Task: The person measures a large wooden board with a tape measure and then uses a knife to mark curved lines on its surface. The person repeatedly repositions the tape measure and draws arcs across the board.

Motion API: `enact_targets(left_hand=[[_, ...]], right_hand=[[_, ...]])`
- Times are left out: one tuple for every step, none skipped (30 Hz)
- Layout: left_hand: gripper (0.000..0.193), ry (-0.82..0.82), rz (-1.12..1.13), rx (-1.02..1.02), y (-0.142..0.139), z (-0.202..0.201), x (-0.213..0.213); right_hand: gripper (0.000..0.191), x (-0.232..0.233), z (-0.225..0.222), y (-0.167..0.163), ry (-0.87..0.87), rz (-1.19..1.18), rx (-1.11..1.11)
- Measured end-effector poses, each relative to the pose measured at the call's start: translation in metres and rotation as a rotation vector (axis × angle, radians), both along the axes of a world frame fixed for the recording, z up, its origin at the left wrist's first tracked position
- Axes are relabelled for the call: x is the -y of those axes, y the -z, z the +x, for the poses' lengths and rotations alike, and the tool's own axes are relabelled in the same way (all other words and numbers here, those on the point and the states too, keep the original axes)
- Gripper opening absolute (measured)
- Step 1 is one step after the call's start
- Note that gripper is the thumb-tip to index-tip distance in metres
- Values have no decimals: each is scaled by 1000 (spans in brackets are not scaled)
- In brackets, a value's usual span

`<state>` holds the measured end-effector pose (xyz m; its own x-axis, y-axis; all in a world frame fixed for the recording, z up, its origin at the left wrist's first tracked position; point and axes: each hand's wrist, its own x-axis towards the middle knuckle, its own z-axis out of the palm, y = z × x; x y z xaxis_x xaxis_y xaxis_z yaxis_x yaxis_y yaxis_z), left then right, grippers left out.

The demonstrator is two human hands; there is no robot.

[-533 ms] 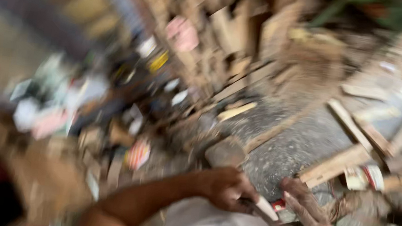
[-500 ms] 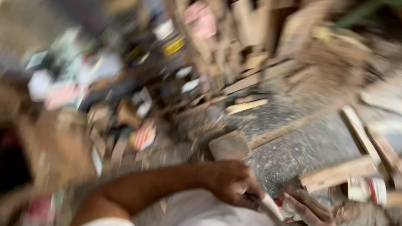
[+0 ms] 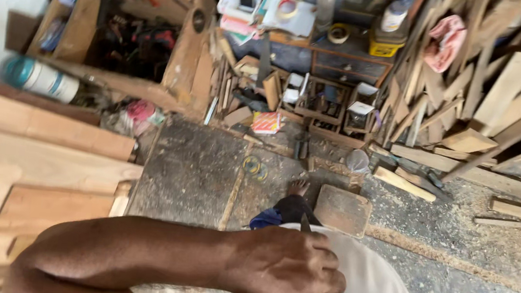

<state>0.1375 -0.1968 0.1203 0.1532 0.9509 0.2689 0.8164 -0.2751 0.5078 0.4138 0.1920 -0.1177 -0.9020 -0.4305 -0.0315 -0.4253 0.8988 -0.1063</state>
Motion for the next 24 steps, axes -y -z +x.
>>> enact_targets(left_hand=[[28,-15,18,-34,-1,11,9],[31,-30,38,-72,-3,18,16],[30,-61,36,-139,-7,28,24],[29,-86,34,-211,-10,26,22],[29,-103,34,-281,-18,19,20],[29,-119,4,-333,-25,12,18],[29,-125,-21,-388,-32,8,20],[30,-120,-40,-455,-35,1,19],[27,-129,-43,-504,-34,-20,11],[25,-129,-36,-548,-31,-32,2],[23,-120,-29,-580,-25,-39,-10],[19,-155,32,-476,-16,-47,-26],[17,-179,92,-365,-4,-56,-46],[17,-189,151,-246,11,-59,-66],[21,-190,77,-165,25,-61,-85],[26,-159,-3,-92,41,-67,-104],[32,-106,-91,-36,58,-72,-130],[29,-50,-98,73,76,-74,-156],[27,6,-124,177,91,-73,-179],[26,52,-168,274,105,-70,-200],[27,212,-348,499,118,-64,-221],[29,348,-554,703,126,-56,-241],[32,460,-776,891,134,-48,-260],[33,675,-895,1084,141,-34,-283]], right_hand=[[22,-1,5,-7,-103,-44,-65],[20,-11,1,-20,-206,-87,-133],[19,-13,-4,-28,-308,-129,-214],[17,-19,-21,-35,-306,-16,-48],[16,-24,-41,-48,-292,101,118],[14,-26,-56,-63,-268,213,294],[19,-23,-63,-78,-218,264,308],[19,-19,-73,-93,-174,265,247],[20,-17,-90,-109,-174,196,103],[22,-15,-107,-126,-193,105,-83],[24,-13,-120,-145,-204,24,-240],[27,-13,-132,-163,-208,-31,-355],[30,-14,-140,-179,-189,-72,-391],[33,-14,-145,-191,-169,-107,-380],[58,-13,-145,-198,-114,-164,-332],[61,-9,-141,-200,16,-236,-205],[53,-8,-137,-196,90,-249,-124],[48,-5,-124,-191,172,-407,-193],[42,-2,-116,-179,259,-525,-330],[40,1,-103,-167,414,-457,-440],[40,1,-90,-155,553,-379,-545],[31,-2,-81,-143,773,-409,-597],[27,-4,-73,-131,973,-442,-655],[27,-6,-64,-121,1151,-396,-741]])
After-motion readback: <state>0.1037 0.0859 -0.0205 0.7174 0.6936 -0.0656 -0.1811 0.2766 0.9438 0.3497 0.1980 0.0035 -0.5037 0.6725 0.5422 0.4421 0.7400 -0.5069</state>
